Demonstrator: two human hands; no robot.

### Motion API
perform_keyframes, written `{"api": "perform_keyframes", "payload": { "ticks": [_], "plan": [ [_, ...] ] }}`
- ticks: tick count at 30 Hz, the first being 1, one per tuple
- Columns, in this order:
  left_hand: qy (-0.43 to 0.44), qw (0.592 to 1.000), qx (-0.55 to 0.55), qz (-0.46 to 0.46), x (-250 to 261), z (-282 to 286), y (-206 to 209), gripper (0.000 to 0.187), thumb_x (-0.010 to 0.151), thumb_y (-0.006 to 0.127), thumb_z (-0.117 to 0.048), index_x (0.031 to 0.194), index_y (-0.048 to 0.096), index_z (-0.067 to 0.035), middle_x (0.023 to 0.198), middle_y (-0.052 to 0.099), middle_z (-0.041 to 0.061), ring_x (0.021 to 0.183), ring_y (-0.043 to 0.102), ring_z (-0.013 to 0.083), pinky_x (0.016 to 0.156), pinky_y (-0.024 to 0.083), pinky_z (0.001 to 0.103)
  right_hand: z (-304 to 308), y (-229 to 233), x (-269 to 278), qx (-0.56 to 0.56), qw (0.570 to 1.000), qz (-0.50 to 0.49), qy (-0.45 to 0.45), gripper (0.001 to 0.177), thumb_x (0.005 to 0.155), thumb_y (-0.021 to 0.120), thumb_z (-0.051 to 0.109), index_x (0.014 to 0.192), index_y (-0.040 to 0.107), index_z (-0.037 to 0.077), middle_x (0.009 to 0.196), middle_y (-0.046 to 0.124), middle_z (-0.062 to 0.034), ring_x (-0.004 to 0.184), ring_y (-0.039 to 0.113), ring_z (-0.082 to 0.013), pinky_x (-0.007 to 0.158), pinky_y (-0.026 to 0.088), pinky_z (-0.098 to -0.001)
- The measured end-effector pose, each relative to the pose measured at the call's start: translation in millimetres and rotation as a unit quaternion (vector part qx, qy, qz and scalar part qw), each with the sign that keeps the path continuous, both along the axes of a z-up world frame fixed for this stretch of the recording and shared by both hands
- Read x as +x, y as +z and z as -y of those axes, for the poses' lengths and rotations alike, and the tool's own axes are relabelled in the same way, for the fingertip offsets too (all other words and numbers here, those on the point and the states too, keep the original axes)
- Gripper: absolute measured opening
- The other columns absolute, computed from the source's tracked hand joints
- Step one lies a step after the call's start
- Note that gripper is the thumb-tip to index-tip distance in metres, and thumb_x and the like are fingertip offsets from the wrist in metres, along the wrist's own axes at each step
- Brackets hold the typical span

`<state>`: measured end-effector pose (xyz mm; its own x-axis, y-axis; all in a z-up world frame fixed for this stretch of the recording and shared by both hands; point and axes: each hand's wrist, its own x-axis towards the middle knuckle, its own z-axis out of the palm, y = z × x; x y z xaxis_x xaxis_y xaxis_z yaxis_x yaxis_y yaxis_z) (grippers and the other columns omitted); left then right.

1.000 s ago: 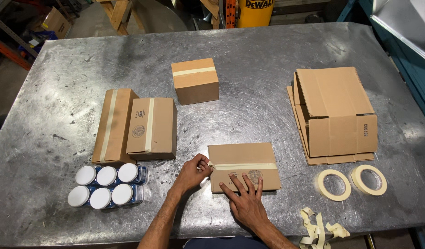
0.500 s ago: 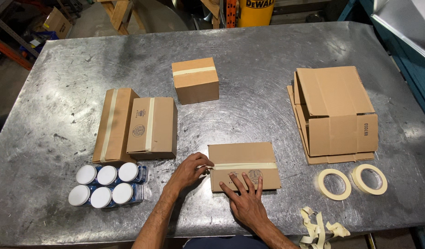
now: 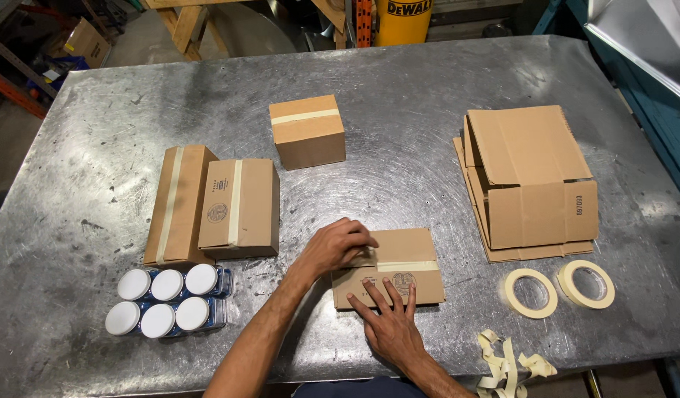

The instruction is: The person places blue bottles into cardboard boxes on a metal table, closes the boxes, and secures them with tape.

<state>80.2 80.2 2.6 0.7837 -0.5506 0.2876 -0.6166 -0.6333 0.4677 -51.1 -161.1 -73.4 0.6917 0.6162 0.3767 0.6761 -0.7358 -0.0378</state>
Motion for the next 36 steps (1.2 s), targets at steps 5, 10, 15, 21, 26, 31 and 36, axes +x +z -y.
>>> {"api": "perform_keyframes", "payload": {
  "ticks": [5, 10, 15, 21, 26, 31, 36],
  "plan": [
    [-0.083, 0.995, 0.025, 0.053, 42, 46, 13, 0.019, 0.111, 0.066, -0.030, 0.123, 0.079, -0.021, 0.113, 0.072, 0.002, 0.094, 0.064, 0.0245, 0.072, 0.056, 0.041, 4, 5, 3, -0.008, 1.000, 0.018, -0.019, 0.078, 0.086, 0.070, 0.028, 0.162, 0.053, 0.027, 0.169, 0.051, -0.0003, 0.153, 0.047, -0.0295, 0.123, 0.031, -0.0705],
    [-0.121, 0.988, 0.048, 0.079, 73, 89, 28, 0.018, 0.110, 0.067, -0.028, 0.124, 0.077, -0.024, 0.114, 0.072, 0.001, 0.093, 0.065, 0.0270, 0.069, 0.055, 0.043, 16, 12, 11, -0.014, 1.000, 0.019, -0.012, 0.080, 0.085, 0.071, 0.025, 0.163, 0.053, 0.024, 0.168, 0.052, -0.0061, 0.147, 0.053, -0.0252, 0.125, 0.032, -0.0583],
    [-0.146, 0.985, 0.057, 0.075, 92, 135, 37, 0.016, 0.109, 0.068, -0.029, 0.121, 0.079, -0.025, 0.115, 0.075, -0.002, 0.096, 0.069, 0.0248, 0.074, 0.058, 0.041, 18, 17, 13, 0.001, 1.000, 0.021, 0.008, 0.070, 0.088, 0.071, 0.026, 0.156, 0.059, 0.023, 0.162, 0.057, -0.0075, 0.145, 0.055, -0.0265, 0.124, 0.034, -0.0579],
    [-0.170, 0.979, 0.053, 0.096, 114, 190, 38, 0.024, 0.112, 0.058, -0.036, 0.120, 0.077, -0.024, 0.112, 0.076, 0.001, 0.098, 0.074, 0.0285, 0.071, 0.060, 0.045, 17, 15, 20, 0.072, 0.996, -0.008, 0.051, 0.062, 0.089, 0.071, 0.016, 0.150, 0.066, 0.013, 0.148, 0.065, -0.0160, 0.136, 0.060, -0.0333, 0.123, 0.041, -0.0549],
    [-0.130, 0.991, 0.026, 0.033, 123, 229, 59, 0.028, 0.113, 0.049, -0.032, 0.127, 0.072, -0.026, 0.121, 0.080, -0.001, 0.111, 0.077, 0.0261, 0.073, 0.065, 0.048, 18, 27, 33, 0.182, 0.978, 0.008, 0.104, 0.012, 0.090, 0.074, 0.013, 0.097, 0.073, 0.003, 0.127, 0.074, -0.0157, 0.119, 0.066, -0.0372, 0.111, 0.054, -0.0539],
    [-0.105, 0.994, -0.009, 0.009, 139, 251, 58, 0.028, 0.111, 0.050, -0.029, 0.129, 0.071, -0.022, 0.125, 0.082, 0.004, 0.111, 0.079, 0.0296, 0.073, 0.067, 0.052, 23, 20, 38, 0.175, 0.978, -0.022, 0.111, 0.025, 0.092, 0.074, 0.021, 0.112, 0.077, 0.006, 0.127, 0.073, -0.0136, 0.119, 0.064, -0.0374, 0.110, 0.052, -0.0526],
    [-0.080, 0.990, -0.110, 0.027, 166, 257, 41, 0.032, 0.115, 0.049, -0.026, 0.126, 0.074, -0.008, 0.115, 0.085, 0.012, 0.094, 0.086, 0.0264, 0.078, 0.073, 0.041, 22, 22, 37, 0.187, 0.975, -0.036, 0.113, 0.026, 0.091, 0.076, 0.020, 0.113, 0.076, 0.006, 0.130, 0.073, -0.0143, 0.121, 0.063, -0.0355, 0.111, 0.051, -0.0533]
  ]
}}
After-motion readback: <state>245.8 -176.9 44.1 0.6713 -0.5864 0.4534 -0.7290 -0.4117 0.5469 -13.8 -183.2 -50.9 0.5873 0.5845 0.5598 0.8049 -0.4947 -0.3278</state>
